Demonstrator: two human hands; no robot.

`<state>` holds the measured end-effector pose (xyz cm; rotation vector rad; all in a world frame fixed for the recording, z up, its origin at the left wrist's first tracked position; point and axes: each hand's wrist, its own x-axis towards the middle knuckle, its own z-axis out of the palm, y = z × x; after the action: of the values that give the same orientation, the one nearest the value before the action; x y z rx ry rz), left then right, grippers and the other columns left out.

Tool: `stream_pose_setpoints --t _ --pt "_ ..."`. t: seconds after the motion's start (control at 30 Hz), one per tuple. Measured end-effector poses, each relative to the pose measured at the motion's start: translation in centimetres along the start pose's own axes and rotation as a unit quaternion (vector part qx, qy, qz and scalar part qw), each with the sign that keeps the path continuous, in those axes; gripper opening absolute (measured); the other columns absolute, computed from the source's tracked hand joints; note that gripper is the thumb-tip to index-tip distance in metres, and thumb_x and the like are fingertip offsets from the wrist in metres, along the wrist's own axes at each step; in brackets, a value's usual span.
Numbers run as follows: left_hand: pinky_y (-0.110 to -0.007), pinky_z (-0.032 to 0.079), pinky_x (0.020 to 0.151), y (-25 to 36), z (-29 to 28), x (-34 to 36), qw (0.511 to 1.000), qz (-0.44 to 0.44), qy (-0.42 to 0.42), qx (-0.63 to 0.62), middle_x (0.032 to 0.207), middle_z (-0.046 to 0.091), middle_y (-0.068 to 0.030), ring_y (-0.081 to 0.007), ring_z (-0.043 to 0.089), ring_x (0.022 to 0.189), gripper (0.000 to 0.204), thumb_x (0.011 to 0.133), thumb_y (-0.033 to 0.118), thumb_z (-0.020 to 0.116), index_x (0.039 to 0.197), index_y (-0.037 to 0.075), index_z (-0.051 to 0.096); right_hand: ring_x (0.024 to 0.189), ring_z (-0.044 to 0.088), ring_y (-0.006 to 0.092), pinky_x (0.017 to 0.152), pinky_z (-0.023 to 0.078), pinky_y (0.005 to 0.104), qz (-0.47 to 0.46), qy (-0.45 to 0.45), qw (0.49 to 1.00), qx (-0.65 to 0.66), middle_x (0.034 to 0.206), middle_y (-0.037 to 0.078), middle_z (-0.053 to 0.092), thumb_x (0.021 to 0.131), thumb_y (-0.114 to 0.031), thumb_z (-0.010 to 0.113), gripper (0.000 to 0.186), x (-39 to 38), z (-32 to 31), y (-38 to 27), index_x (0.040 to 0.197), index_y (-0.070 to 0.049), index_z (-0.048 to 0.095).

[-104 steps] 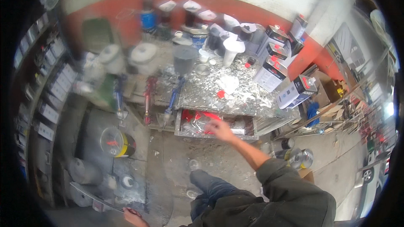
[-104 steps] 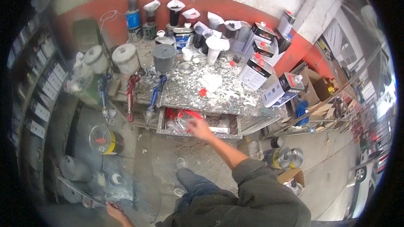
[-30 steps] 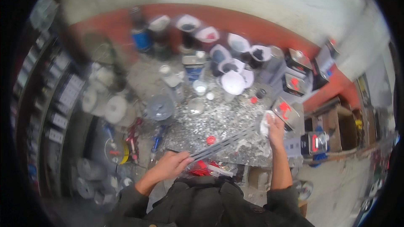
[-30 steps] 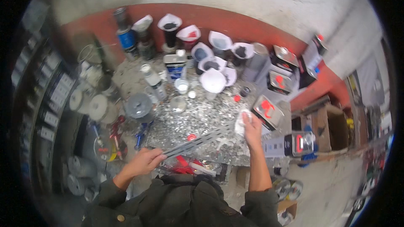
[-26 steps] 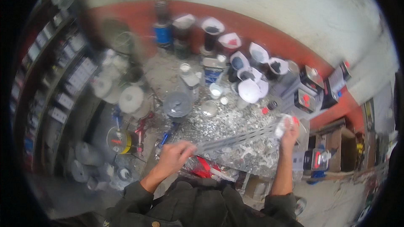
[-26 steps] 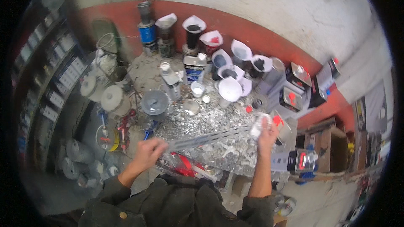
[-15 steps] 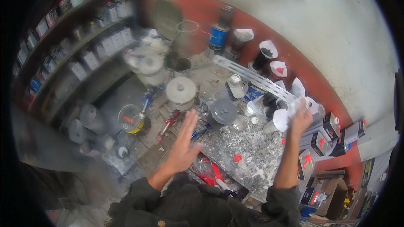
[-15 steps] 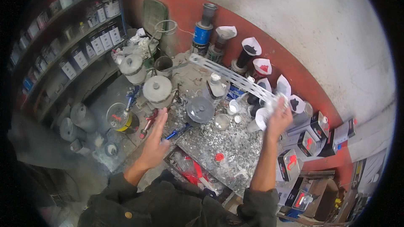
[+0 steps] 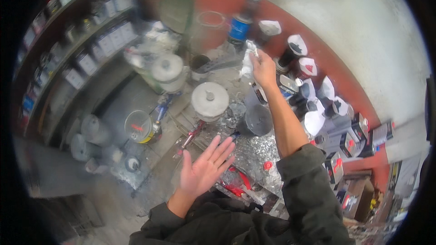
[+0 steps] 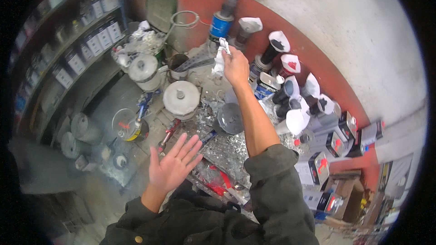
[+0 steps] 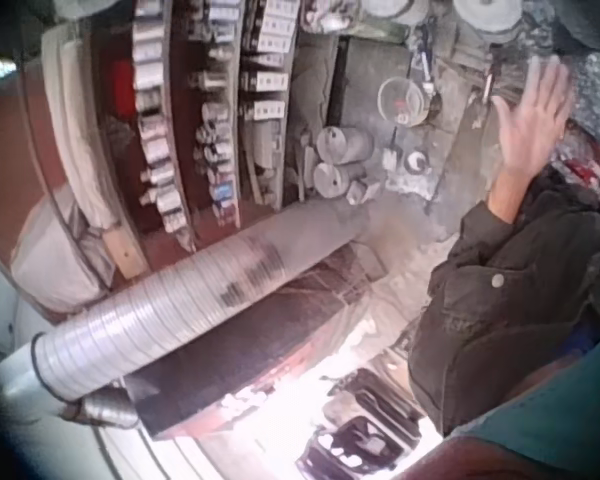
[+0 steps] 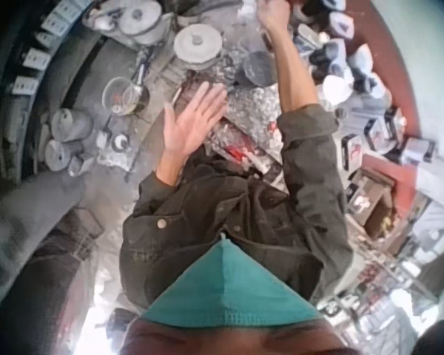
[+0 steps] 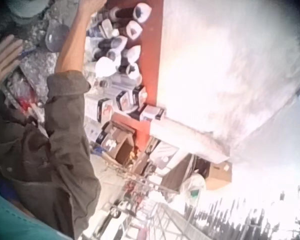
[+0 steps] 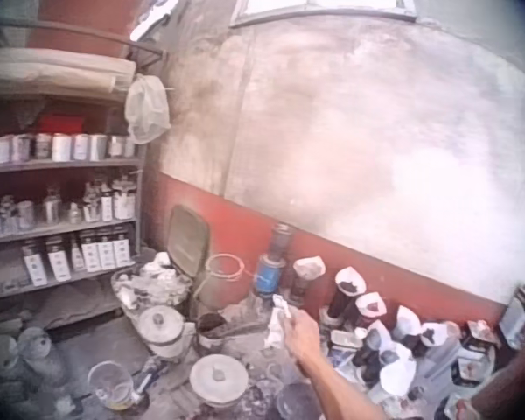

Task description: The person mixes white paint in a small container using a stir stick, then pours additional paint from a yellow can into the container and continues stirring. The person later wipes their hands with a paper towel.

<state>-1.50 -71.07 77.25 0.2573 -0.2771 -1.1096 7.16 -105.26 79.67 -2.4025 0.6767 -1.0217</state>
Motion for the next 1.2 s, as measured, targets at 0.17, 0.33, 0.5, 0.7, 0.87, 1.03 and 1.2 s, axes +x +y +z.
stream_pose_setpoints --t 0.17,0.33,0.5,0.7,0.87,1.03,1.2 --pt "-0.052 0.029 0.118 -0.2 -4.3 -2.5 0.980 -0.131 -0.032 0.147 0.153 0.038 -0.0272 -0.0381 0.041 0.141 0.090 0.099 0.070 0.017 0.155 0.001 0.028 0.064 0.049 0.0144 0.061 0.042 0.0332 0.054 0.060 0.995 0.062 0.070 0.010 0.055 0.099 -0.024 0.060 0.025 -8.3 -6.5 2.2 0.109 -0.001 0.059" --pt "-0.044 0.046 0.104 -2.6 -8.7 -3.0 0.916 -0.304 -0.021 0.260 0.138 0.057 -0.0238 -0.0339 0.061 0.121 0.079 0.104 0.060 0.022 0.146 -0.003 0.043 0.088 0.066 0.0412 0.079 0.049 0.0485 0.311 -0.062 0.936 -0.152 0.093 0.026 0.067 0.093 -0.028 0.063 0.042 -26.0 -18.9 11.4 0.126 -0.004 0.055" --pt "-0.035 0.050 0.096 -7.1 -13.5 -2.2 0.812 -0.420 -0.045 0.403 0.128 0.064 -0.0163 -0.0239 0.064 0.114 0.047 0.108 0.032 0.041 0.140 -0.002 0.051 0.116 0.064 0.0347 0.101 0.047 0.0387 0.333 0.074 0.913 -0.221 0.125 0.022 0.066 0.092 -0.037 0.069 0.067 -34.9 -24.1 17.3 0.142 0.002 0.048" --pt "-0.032 0.053 0.089 -17.9 -17.0 -1.9 0.752 -0.444 -0.146 0.466 0.121 0.068 -0.0134 -0.0198 0.068 0.106 0.035 0.101 0.014 0.059 0.131 -0.004 0.057 0.088 0.066 0.0115 0.073 0.053 0.0259 0.450 0.221 0.857 0.120 0.103 0.008 0.072 0.101 -0.022 0.061 0.032 -42.6 -30.0 10.2 0.122 0.003 0.064" --pt "-0.043 0.054 0.088 -31.7 -19.4 -1.2 0.533 -0.286 -0.378 0.701 0.107 0.071 -0.0211 -0.0332 0.070 0.101 0.039 0.091 0.015 0.066 0.128 0.002 0.061 0.082 0.066 0.0108 0.070 0.052 0.0249 0.532 0.224 0.807 0.127 0.102 0.008 0.072 0.103 -0.024 0.059 0.032 -53.7 -32.5 4.3 0.120 0.003 0.065" --pt "-0.048 0.053 0.092 -41.1 -21.3 -2.4 0.256 -0.209 -0.453 0.828 0.115 0.069 -0.0211 -0.0383 0.065 0.110 0.032 0.084 0.012 0.062 0.113 0.002 0.068 0.082 0.067 0.0115 0.072 0.055 0.0269 0.606 0.227 0.752 0.127 0.096 0.008 0.073 0.103 -0.020 0.059 0.029 -67.7 -34.9 -1.6 0.118 0.003 0.065" --pt "-0.047 0.048 0.091 -40.1 -17.0 -2.8 0.332 -0.114 -0.421 0.836 0.112 0.062 -0.0165 -0.0358 0.057 0.112 0.029 0.077 0.017 0.072 0.101 0.002 0.067 0.078 0.066 0.0117 0.070 0.055 0.0271 0.618 0.318 0.701 0.161 0.096 0.009 0.073 0.103 -0.015 0.058 0.023 -75.7 -37.7 -4.1 0.115 0.003 0.066"
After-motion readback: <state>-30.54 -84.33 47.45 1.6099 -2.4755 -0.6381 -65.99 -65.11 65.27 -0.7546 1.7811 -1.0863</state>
